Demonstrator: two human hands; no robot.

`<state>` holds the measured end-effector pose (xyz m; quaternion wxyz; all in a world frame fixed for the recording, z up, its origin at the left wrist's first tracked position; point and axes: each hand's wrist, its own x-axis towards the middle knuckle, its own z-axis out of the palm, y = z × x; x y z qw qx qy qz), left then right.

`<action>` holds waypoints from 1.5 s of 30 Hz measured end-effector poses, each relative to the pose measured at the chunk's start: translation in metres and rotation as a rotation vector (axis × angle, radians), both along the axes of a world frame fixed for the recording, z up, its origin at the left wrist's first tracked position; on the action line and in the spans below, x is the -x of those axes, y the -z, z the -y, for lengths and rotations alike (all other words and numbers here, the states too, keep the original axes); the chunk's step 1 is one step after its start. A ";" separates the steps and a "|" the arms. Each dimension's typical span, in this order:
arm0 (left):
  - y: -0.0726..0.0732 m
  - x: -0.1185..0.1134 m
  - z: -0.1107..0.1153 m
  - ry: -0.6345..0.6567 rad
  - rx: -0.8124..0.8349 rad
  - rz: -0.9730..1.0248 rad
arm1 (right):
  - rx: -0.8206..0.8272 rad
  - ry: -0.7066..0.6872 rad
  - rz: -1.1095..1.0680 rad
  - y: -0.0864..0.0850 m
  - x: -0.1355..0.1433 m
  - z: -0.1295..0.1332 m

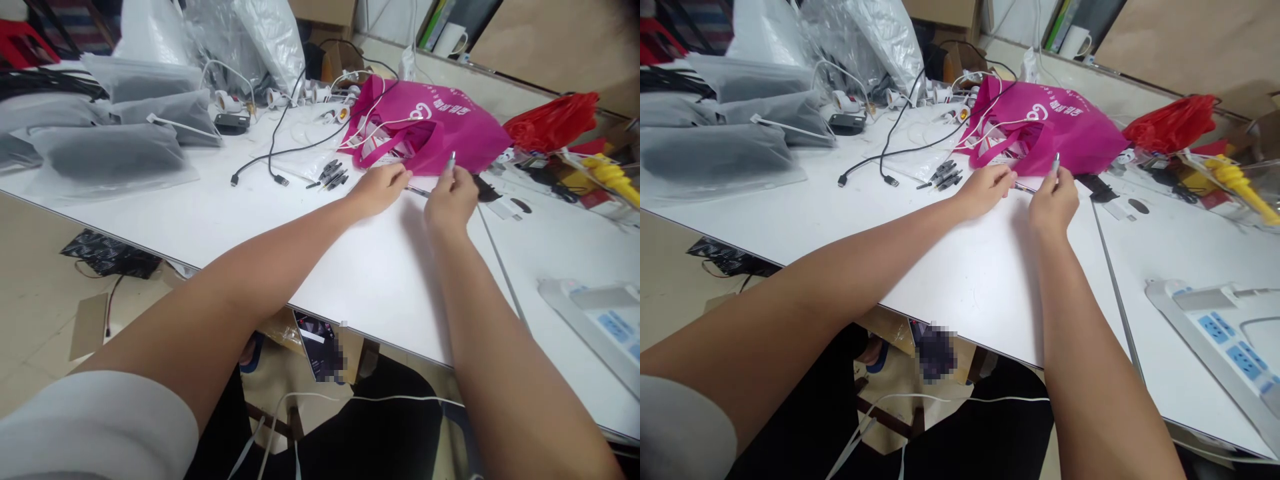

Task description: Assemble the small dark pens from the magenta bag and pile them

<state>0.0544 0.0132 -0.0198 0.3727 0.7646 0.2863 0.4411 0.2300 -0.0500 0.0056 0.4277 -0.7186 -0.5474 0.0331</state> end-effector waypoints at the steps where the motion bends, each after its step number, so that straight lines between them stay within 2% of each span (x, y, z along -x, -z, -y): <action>1: 0.000 0.002 0.002 -0.010 -0.059 -0.048 | 0.017 0.101 0.086 0.002 0.003 0.000; 3: -0.001 0.005 0.005 -0.032 -0.168 -0.146 | 0.093 0.151 0.202 0.008 0.009 -0.002; 5: -0.003 0.008 0.007 -0.062 -0.261 -0.237 | 0.140 0.077 0.252 0.016 0.012 -0.004; 9: -0.006 0.012 0.010 -0.103 -0.364 -0.372 | 0.102 -0.001 0.254 0.025 0.012 -0.005; 13: -0.006 0.013 0.017 -0.083 -0.392 -0.456 | 0.093 0.042 0.224 0.016 0.013 0.001; 18: -0.007 0.016 0.025 -0.101 -0.380 -0.499 | -0.058 0.213 0.243 0.005 -0.003 0.007; 22: -0.008 0.019 0.031 -0.109 -0.389 -0.521 | 0.016 0.159 0.306 0.016 -0.014 0.001; 26: -0.006 0.021 0.035 -0.121 -0.415 -0.501 | 0.145 0.088 0.368 0.030 -0.013 -0.003; 30: -0.006 0.028 0.026 -0.231 -0.387 -0.444 | 0.166 0.073 0.386 0.033 -0.010 -0.001; 36: -0.010 0.050 -0.007 -0.380 -0.360 -0.375 | 0.176 0.056 0.413 0.032 -0.010 -0.008; 41: -0.009 0.052 -0.023 -0.346 -0.332 -0.351 | 0.221 0.036 0.382 0.033 -0.021 -0.014; 45: -0.011 0.044 -0.021 -0.318 -0.367 -0.374 | 0.251 -0.035 0.341 0.021 -0.026 -0.005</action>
